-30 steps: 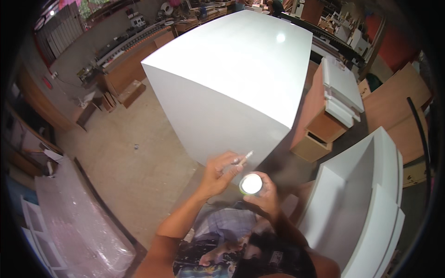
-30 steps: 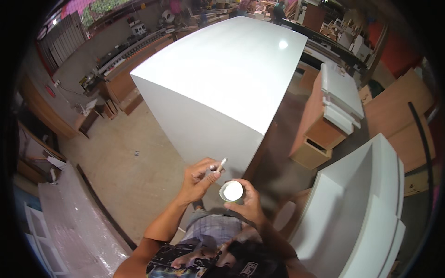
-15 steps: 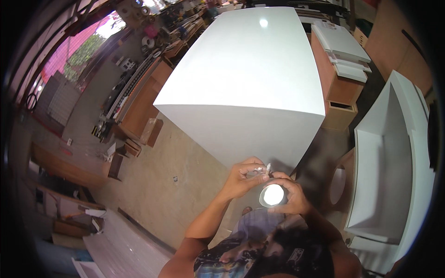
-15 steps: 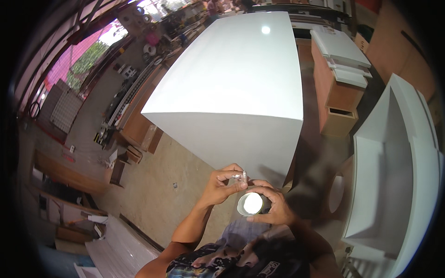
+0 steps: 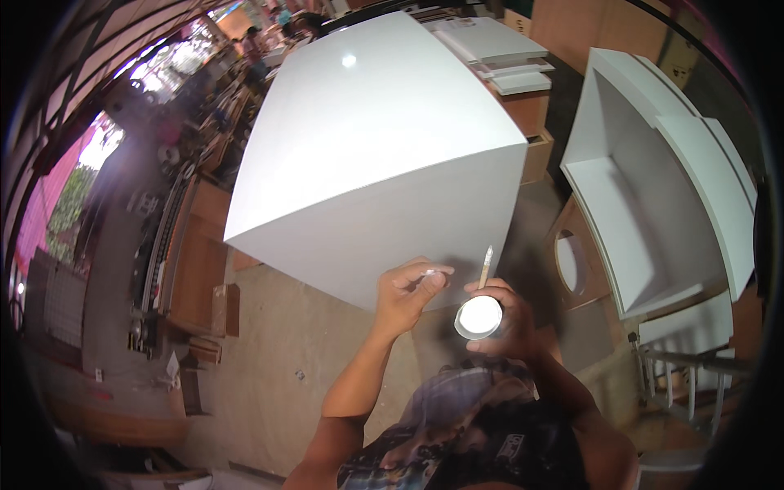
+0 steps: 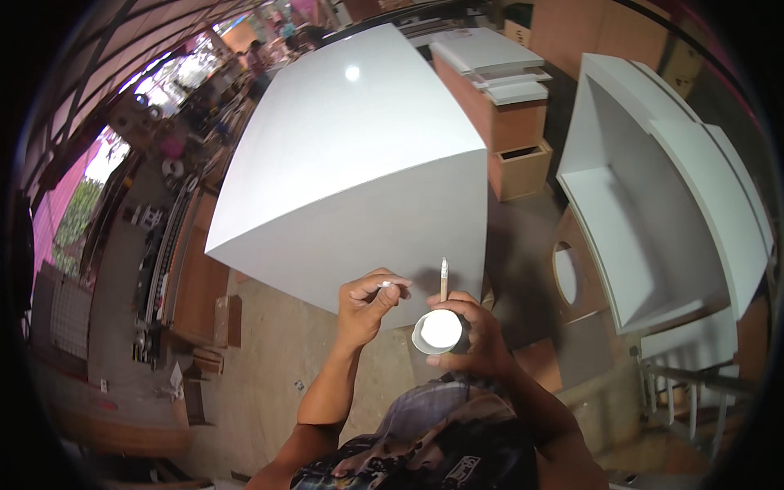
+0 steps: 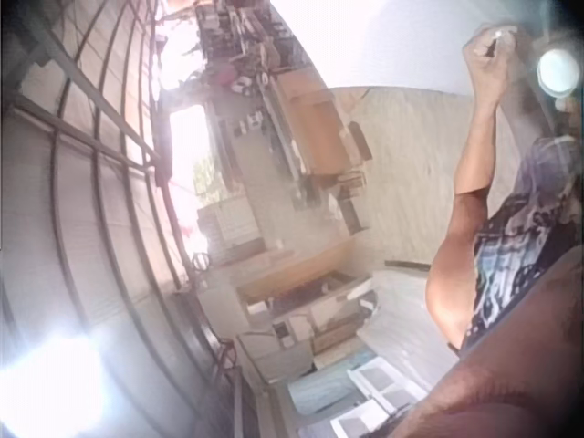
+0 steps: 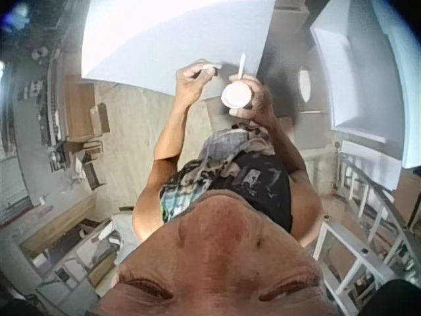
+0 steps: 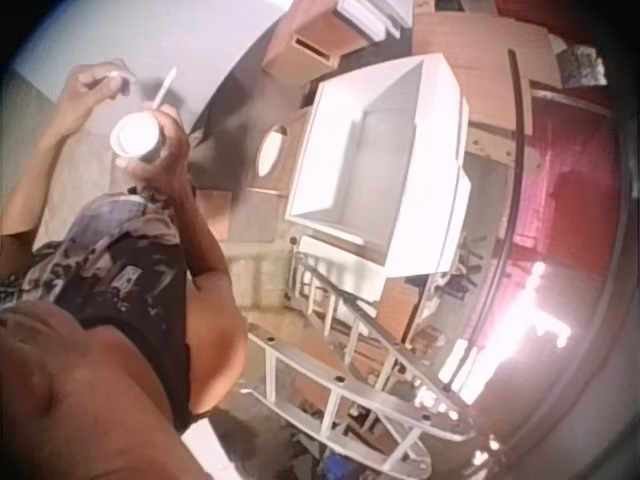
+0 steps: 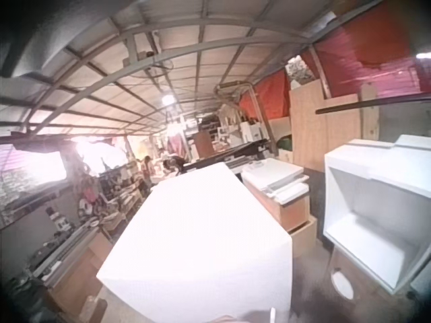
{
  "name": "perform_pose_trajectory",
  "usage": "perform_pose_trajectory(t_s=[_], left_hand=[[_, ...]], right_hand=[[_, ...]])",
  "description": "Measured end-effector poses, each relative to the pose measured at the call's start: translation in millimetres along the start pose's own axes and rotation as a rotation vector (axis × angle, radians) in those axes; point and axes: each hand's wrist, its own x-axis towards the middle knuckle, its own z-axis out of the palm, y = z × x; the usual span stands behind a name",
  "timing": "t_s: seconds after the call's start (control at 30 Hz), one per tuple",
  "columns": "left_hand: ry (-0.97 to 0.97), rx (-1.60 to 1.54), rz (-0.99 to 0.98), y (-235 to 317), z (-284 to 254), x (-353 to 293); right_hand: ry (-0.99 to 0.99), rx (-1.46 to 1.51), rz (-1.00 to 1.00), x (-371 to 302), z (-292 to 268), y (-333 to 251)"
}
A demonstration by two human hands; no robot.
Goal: The person applies white filler to the edges of a white cabinet using a small brush, then wipes the surface with a cloth. They move around the cabinet to treat different edges and corners, occasionally dipping the brush into a container.
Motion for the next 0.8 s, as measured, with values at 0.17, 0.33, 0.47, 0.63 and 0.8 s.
perform_pose_trajectory(t_s=[0.17,0.33,0.47,0.63,0.8], left_hand=[[-0.245,-0.261,-0.009,-13.4,26.9,7.6],[-0.285,-0.394,0.058,-31.2,26.4,-0.6],[-0.001,-0.535,0.115,-35.4,14.7,-24.0],[0.041,-0.667,0.115,-36.1,4.1,-48.0],[0.12,-0.375,0.156,-44.3,11.5,-59.6]], right_hand=[[-0.066,-0.083,0.037,-7.6,1.3,-19.5],[-0.037,-0.106,0.081,-18.9,14.8,-22.7],[0.081,-0.108,0.047,-13.0,30.6,-22.5],[0.261,0.164,0.106,-3.9,56.5,-15.4],[0.139,-0.006,-0.028,15.0,65.1,-20.6]])
